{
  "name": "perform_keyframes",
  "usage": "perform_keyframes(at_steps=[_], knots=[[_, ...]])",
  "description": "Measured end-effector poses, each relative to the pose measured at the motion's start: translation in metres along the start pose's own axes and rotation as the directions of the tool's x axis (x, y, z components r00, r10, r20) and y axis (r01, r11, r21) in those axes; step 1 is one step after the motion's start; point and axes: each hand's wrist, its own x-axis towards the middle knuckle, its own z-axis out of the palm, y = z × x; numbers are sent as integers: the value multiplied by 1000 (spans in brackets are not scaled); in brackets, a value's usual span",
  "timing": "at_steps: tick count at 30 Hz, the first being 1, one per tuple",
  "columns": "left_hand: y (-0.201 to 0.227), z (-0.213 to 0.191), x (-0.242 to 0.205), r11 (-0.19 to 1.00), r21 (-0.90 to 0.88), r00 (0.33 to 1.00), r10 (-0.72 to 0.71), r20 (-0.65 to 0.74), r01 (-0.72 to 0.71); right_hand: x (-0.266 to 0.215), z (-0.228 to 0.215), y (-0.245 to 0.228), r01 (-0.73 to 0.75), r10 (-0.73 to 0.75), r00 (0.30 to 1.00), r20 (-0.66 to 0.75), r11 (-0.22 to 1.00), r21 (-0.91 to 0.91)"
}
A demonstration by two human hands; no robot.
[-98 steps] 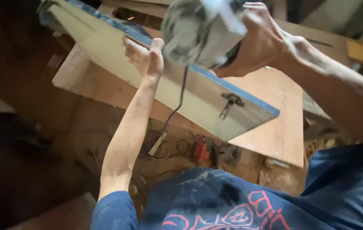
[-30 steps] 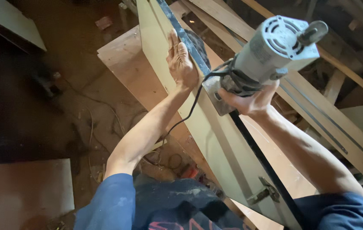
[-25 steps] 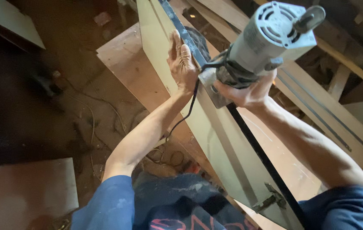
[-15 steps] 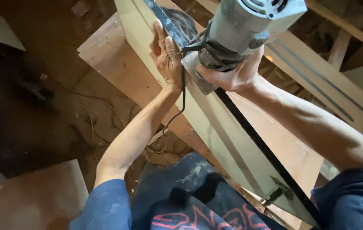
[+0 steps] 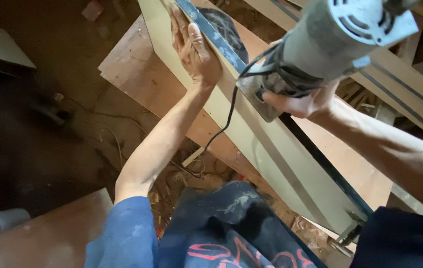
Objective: The person uses a handheld router with a guide to shape the edge of a long rectangular board. They move the router along the edge, flip the board, and continue routing the opposite side. The person then adjusts the router and places the board on a workbench.
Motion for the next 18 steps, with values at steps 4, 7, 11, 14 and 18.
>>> perform_keyframes(at_steps=[4, 7, 11, 14, 18], knots=[[7, -1, -5, 999, -28, 1000, -18, -3, 18, 2, 4, -2, -32, 32, 999, 15, 999, -6], [9, -4, -5, 1000, -8, 1000, 5, 14, -5, 9, 10, 1, -29, 29, 999, 17, 1000, -9], [11, -6, -4, 1000, 5, 999, 10, 37, -11, 26, 17, 11, 9, -9, 1000, 14, 1000, -11], [12, -5, -4, 999, 24, 997, -34, 66, 32, 42, 22, 20, 34, -34, 999, 32, 999, -2], [6, -4, -3, 1000, 5, 999, -5, 45, 5, 55, 24, 30, 49, -50, 996, 70, 999, 20]])
